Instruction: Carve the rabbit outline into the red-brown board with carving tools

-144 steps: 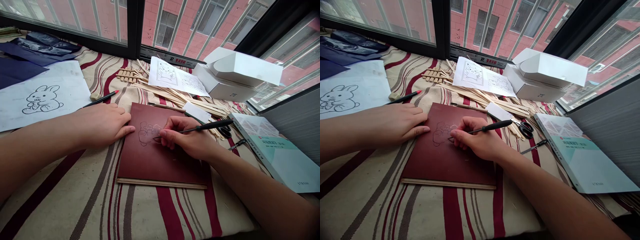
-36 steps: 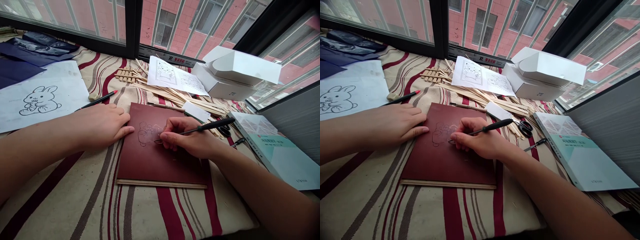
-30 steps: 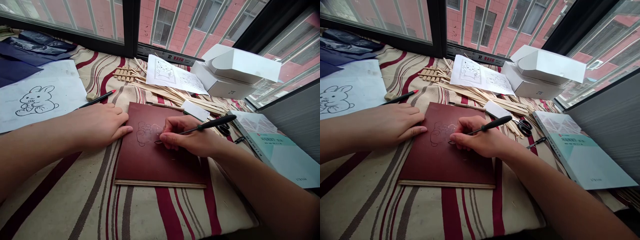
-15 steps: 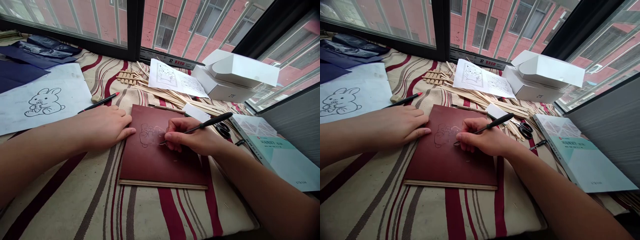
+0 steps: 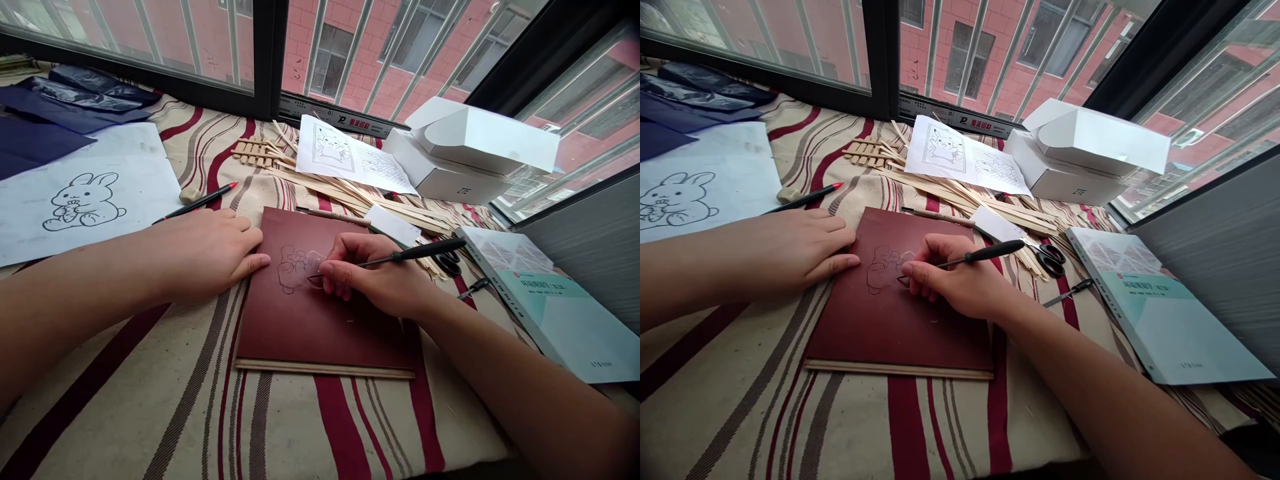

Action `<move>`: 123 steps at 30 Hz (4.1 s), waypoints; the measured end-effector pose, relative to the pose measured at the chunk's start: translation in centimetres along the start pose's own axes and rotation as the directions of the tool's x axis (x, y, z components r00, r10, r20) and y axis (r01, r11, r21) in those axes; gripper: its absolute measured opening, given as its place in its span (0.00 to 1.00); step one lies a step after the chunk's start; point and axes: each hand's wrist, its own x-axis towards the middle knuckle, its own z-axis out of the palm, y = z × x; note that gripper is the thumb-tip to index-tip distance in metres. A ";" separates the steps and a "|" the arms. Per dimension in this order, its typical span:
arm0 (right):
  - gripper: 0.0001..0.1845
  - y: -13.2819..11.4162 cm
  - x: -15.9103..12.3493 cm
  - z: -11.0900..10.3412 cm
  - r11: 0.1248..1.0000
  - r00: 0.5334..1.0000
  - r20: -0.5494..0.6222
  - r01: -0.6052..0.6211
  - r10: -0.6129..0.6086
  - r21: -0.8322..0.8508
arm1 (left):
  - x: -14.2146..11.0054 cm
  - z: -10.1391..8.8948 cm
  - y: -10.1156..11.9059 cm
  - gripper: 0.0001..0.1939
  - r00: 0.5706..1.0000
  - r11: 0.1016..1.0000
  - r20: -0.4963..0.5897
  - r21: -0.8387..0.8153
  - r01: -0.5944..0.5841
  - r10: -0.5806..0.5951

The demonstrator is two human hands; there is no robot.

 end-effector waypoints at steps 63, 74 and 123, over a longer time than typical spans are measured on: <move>0.09 0.5 -0.2 -1.9 0.995 0.994 0.111 0.016 -0.026 0.095 | 0.0 0.4 -0.5 0.26 0.998 0.999 -0.046 0.016 -0.031 0.032; 0.09 0.1 -0.3 -1.5 0.997 0.997 0.070 0.012 -0.017 0.073 | 0.0 1.4 -1.3 0.26 0.987 0.997 -0.147 0.002 -0.072 0.072; 0.14 -0.6 -0.9 -2.4 0.963 0.968 0.172 0.211 -0.182 -0.168 | 0.0 1.1 -1.3 0.27 0.994 0.999 -0.098 -0.006 -0.053 0.053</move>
